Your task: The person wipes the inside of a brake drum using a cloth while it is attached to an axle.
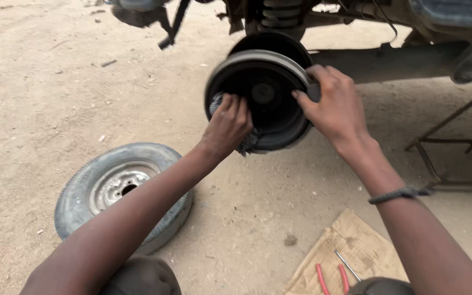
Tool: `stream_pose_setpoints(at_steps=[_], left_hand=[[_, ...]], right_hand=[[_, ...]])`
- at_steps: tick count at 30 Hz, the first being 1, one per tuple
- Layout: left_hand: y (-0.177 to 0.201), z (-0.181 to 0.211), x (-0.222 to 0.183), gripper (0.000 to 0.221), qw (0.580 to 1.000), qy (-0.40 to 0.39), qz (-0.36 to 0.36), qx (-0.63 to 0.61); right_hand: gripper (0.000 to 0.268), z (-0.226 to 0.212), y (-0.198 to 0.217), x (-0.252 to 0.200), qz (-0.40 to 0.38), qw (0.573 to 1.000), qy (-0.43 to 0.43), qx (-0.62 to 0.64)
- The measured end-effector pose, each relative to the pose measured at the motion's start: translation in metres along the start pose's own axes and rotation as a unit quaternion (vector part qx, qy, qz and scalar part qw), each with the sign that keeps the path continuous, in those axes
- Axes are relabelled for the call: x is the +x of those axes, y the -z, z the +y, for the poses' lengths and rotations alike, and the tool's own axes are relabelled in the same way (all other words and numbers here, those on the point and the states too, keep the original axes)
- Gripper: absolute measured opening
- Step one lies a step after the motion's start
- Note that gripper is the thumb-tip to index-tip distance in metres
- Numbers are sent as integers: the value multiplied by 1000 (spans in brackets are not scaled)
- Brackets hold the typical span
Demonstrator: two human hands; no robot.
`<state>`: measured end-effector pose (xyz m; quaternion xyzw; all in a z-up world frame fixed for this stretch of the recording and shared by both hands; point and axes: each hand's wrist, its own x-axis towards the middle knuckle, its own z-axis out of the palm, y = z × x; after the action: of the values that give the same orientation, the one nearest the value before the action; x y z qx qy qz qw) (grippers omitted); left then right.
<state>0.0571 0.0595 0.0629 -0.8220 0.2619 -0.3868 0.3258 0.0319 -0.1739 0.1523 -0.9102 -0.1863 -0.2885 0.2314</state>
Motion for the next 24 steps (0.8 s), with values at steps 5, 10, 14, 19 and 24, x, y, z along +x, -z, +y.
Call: stream_pose_setpoints(at_steps=[5,10,14,19,24], left_hand=[[32,45,23,46,934,198,-175,-240],[60,49,60,28,324,452,-67,-828],[74,-2,52,26,550,190,-106,-806],[98,-57,29,16,604,460,26,-650],[76,-12,22,27,907,245,115,-322]], right_hand=[[32,5,-5,3,18,998,48,48],[33,10,-4,9,82,989,112,49],[31,8,7,8,-56,990,-3,130],[26,-2,24,4,-89,986,-79,114],[26,17,6,8,21,980,133,144]])
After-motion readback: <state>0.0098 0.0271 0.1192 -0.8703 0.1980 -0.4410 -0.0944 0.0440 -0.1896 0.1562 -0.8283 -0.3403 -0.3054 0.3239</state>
